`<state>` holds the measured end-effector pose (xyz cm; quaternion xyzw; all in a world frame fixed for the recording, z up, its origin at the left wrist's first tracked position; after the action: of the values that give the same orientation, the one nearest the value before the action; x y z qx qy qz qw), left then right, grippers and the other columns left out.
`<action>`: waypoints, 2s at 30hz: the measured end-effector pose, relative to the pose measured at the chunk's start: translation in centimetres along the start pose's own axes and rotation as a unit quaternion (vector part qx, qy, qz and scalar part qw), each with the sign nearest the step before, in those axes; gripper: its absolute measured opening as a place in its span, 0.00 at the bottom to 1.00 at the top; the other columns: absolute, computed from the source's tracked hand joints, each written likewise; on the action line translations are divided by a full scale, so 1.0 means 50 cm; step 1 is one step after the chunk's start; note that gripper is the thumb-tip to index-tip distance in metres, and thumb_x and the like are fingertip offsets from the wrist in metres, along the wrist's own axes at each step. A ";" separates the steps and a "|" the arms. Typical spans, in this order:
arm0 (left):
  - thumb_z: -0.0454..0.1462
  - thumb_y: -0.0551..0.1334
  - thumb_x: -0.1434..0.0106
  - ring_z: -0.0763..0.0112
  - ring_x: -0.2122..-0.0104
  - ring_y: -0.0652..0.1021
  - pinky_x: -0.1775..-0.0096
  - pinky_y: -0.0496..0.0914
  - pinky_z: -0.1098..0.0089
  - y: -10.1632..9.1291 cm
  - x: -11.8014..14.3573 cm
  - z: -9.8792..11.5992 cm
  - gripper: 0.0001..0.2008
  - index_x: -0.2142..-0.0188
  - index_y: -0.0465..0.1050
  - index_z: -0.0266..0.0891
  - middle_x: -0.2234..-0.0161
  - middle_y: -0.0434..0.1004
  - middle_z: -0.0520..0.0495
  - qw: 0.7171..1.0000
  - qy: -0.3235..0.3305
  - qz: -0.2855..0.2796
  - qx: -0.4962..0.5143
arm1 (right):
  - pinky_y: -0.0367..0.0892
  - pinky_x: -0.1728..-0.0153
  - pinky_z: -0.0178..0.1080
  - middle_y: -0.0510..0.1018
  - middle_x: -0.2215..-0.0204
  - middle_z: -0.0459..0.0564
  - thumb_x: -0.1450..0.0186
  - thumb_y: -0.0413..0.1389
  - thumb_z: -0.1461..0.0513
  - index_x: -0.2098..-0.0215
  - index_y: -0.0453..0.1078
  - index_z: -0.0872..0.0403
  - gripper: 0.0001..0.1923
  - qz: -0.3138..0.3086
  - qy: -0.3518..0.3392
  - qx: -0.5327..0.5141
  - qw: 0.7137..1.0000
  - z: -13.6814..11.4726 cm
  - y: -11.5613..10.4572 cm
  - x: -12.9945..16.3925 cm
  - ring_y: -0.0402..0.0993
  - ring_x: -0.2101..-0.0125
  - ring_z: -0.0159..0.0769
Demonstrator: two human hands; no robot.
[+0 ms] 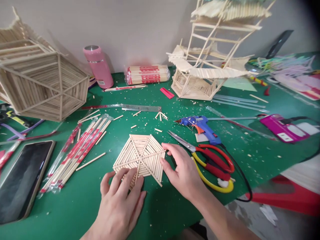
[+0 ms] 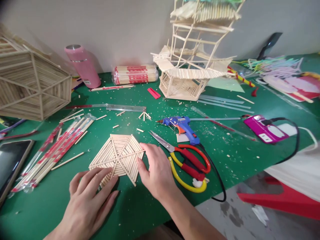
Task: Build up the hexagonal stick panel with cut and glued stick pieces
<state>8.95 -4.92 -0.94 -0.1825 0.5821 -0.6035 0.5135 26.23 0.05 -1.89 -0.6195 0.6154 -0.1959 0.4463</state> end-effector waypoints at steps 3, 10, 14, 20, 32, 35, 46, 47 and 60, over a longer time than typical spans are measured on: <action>0.36 0.57 0.39 0.57 0.58 0.71 0.55 0.58 0.54 0.000 0.000 0.000 0.10 0.59 0.72 0.41 0.58 0.76 0.44 1.000 -0.002 -0.005 0.002 | 0.69 0.61 0.47 0.74 0.60 0.58 0.37 0.49 0.62 0.51 0.62 0.58 0.16 -0.003 0.002 0.000 1.000 0.001 0.002 0.001 0.71 0.59 0.45; 0.36 0.58 0.40 0.56 0.58 0.71 0.55 0.58 0.53 0.002 0.002 0.001 0.10 0.58 0.72 0.39 0.58 0.76 0.43 1.000 0.000 -0.011 0.013 | 0.69 0.60 0.48 0.74 0.59 0.58 0.37 0.49 0.62 0.52 0.62 0.58 0.15 -0.007 0.001 -0.001 1.000 0.001 0.003 0.000 0.70 0.59 0.45; 0.37 0.57 0.39 0.56 0.58 0.71 0.54 0.58 0.53 0.004 0.002 0.000 0.10 0.59 0.72 0.40 0.59 0.76 0.43 1.000 -0.010 -0.003 0.023 | 0.69 0.60 0.48 0.74 0.60 0.59 0.37 0.49 0.62 0.52 0.62 0.59 0.15 -0.005 0.000 -0.001 1.000 0.000 0.001 0.000 0.70 0.59 0.45; 0.37 0.58 0.40 0.56 0.59 0.72 0.55 0.57 0.54 0.001 -0.002 0.002 0.09 0.61 0.73 0.39 0.60 0.77 0.41 0.999 -0.016 0.018 0.038 | 0.69 0.60 0.48 0.74 0.60 0.59 0.37 0.50 0.62 0.52 0.63 0.59 0.15 0.003 -0.002 -0.001 1.000 0.002 0.003 0.001 0.71 0.60 0.45; 0.39 0.58 0.40 0.53 0.58 0.71 0.53 0.55 0.52 0.007 -0.003 0.004 0.10 0.62 0.74 0.40 0.58 0.77 0.40 1.000 -0.013 0.009 0.015 | 0.69 0.61 0.47 0.74 0.60 0.58 0.37 0.50 0.62 0.52 0.63 0.59 0.15 0.004 0.002 -0.008 1.000 0.003 0.004 0.000 0.70 0.60 0.44; 0.39 0.57 0.40 0.53 0.58 0.71 0.53 0.55 0.52 0.008 -0.004 0.004 0.10 0.61 0.74 0.40 0.58 0.77 0.40 1.000 -0.012 0.008 0.014 | 0.69 0.61 0.47 0.74 0.60 0.58 0.37 0.50 0.62 0.52 0.63 0.59 0.16 0.003 0.002 -0.009 1.000 0.003 0.005 0.000 0.70 0.60 0.44; 0.39 0.57 0.40 0.54 0.58 0.71 0.53 0.55 0.53 0.014 -0.002 0.001 0.10 0.61 0.74 0.40 0.58 0.76 0.41 1.000 -0.009 0.008 0.020 | 0.69 0.61 0.47 0.74 0.60 0.58 0.37 0.50 0.62 0.51 0.63 0.59 0.16 0.004 0.000 -0.006 1.000 0.003 0.004 0.002 0.71 0.60 0.44; 0.39 0.58 0.41 0.55 0.58 0.71 0.53 0.55 0.53 0.014 -0.002 0.001 0.10 0.61 0.74 0.40 0.58 0.76 0.41 1.000 -0.009 0.009 0.022 | 0.69 0.61 0.47 0.74 0.60 0.58 0.37 0.50 0.62 0.51 0.63 0.59 0.16 0.005 0.000 -0.006 1.000 0.003 0.004 0.002 0.71 0.60 0.44; 0.39 0.57 0.39 0.54 0.57 0.70 0.53 0.55 0.53 0.006 -0.002 0.005 0.11 0.58 0.73 0.41 0.57 0.75 0.40 1.000 0.002 0.005 0.009 | 0.69 0.60 0.47 0.74 0.60 0.58 0.37 0.49 0.62 0.52 0.62 0.58 0.15 0.003 -0.007 -0.007 1.000 0.001 0.003 0.001 0.71 0.60 0.44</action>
<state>9.32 -4.88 -1.12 -0.1737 0.5783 -0.6066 0.5172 26.18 0.06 -2.06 -0.6222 0.6156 -0.1858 0.4466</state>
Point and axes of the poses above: each hand's wrist, its own x-axis away from the middle knuckle, its own y-axis out of the palm, z = x × y, the point moved 4 cm from there along -x, towards the middle knuckle
